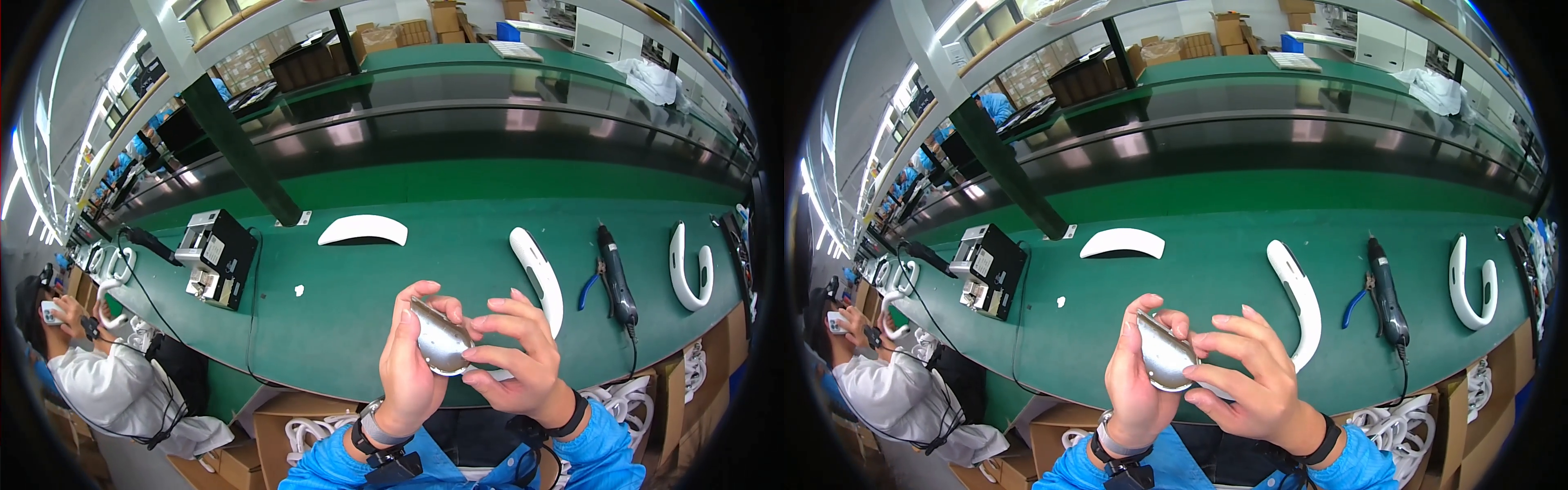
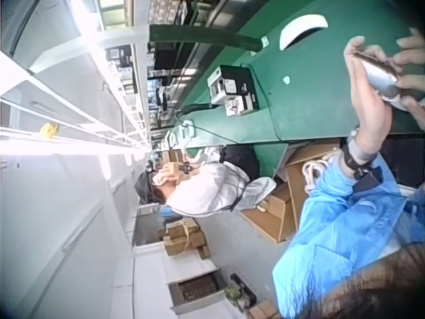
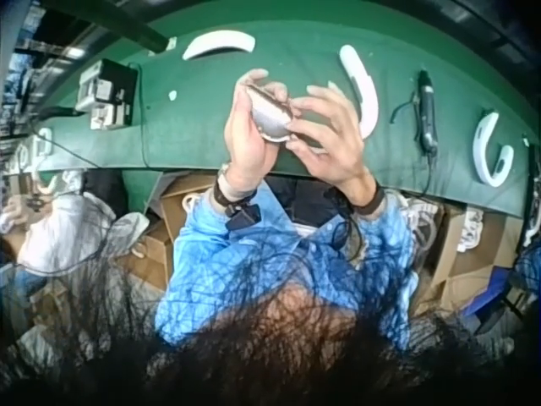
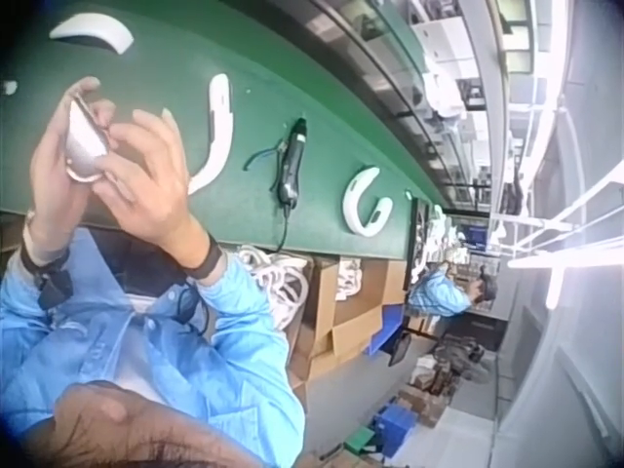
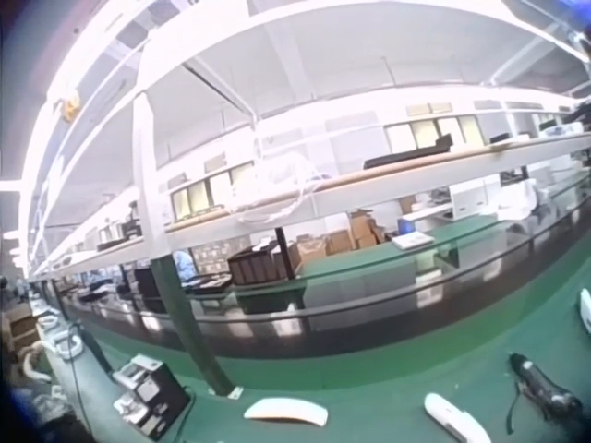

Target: Assembling the internal components and shells of U-shaped plastic electronic devices on a factory assembly line.

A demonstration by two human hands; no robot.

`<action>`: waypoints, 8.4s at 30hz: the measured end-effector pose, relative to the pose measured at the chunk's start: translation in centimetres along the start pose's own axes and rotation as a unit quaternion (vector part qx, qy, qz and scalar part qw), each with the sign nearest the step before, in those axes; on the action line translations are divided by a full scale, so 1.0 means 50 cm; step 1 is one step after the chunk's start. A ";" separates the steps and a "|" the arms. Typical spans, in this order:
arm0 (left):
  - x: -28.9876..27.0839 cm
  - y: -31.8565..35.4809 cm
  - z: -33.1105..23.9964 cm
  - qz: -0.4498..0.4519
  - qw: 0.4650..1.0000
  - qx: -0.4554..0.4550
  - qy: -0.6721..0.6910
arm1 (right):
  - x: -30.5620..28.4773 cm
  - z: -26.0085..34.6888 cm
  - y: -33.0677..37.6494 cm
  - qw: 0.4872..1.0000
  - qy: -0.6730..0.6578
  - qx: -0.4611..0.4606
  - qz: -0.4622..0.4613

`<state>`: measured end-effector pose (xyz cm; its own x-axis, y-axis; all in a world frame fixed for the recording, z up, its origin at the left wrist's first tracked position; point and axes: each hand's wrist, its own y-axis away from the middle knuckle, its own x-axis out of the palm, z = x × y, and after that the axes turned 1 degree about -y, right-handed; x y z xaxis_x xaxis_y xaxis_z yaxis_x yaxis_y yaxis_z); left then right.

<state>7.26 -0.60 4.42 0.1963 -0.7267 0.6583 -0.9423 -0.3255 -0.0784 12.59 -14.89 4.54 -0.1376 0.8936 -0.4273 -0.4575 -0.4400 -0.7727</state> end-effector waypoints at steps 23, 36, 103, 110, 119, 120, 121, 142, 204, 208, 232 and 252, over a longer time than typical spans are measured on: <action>0.021 0.026 0.009 0.085 0.991 -0.092 0.042 | -0.262 -0.012 0.212 0.974 0.178 0.141 0.012; 0.063 0.060 0.045 0.117 0.932 -0.316 0.136 | -0.164 0.028 0.070 0.996 0.077 0.016 0.051; -0.333 -0.122 -0.142 -0.055 0.747 0.031 -0.662 | -0.075 -0.264 -0.044 0.909 -0.207 0.355 -0.067; -0.304 -0.121 -0.118 -0.034 0.659 0.228 -0.716 | -0.091 -0.309 -0.005 0.906 -0.197 0.338 -0.159; -0.200 -0.090 -0.054 0.177 0.772 0.015 -0.610 | -0.081 -0.318 -0.002 0.911 -0.189 0.345 -0.125; -0.202 -0.094 -0.051 0.183 0.767 0.012 -0.615 | -0.080 -0.316 -0.002 0.911 -0.189 0.346 -0.124; -0.208 -0.100 -0.050 0.182 0.768 0.011 -0.614 | -0.080 -0.314 -0.003 0.911 -0.187 0.349 -0.116; 0.093 -0.219 -0.072 0.326 0.907 0.107 -0.243 | -0.077 -0.100 -0.051 0.856 -0.413 0.286 0.123; 0.067 -0.306 0.048 0.174 0.915 0.142 -0.336 | -0.130 -0.203 -0.083 0.811 -0.528 0.242 -0.073; -0.023 -0.310 0.177 0.253 0.846 0.198 -0.425 | -0.143 -0.246 -0.077 0.792 -0.561 0.211 -0.113; 0.004 -0.293 0.217 0.189 0.657 0.266 -0.679 | -0.091 -0.393 -0.036 0.794 -0.413 0.408 -0.179; 0.007 -0.301 0.216 0.236 0.679 0.270 -0.641 | -0.044 -0.358 -0.037 0.906 -0.164 0.249 -0.301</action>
<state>24.44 -2.48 -2.26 0.3091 -0.6443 -0.6996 -0.8128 0.2029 -0.5460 29.47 -17.63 -1.47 0.0519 0.9723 0.2279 -0.8644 0.1581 -0.4773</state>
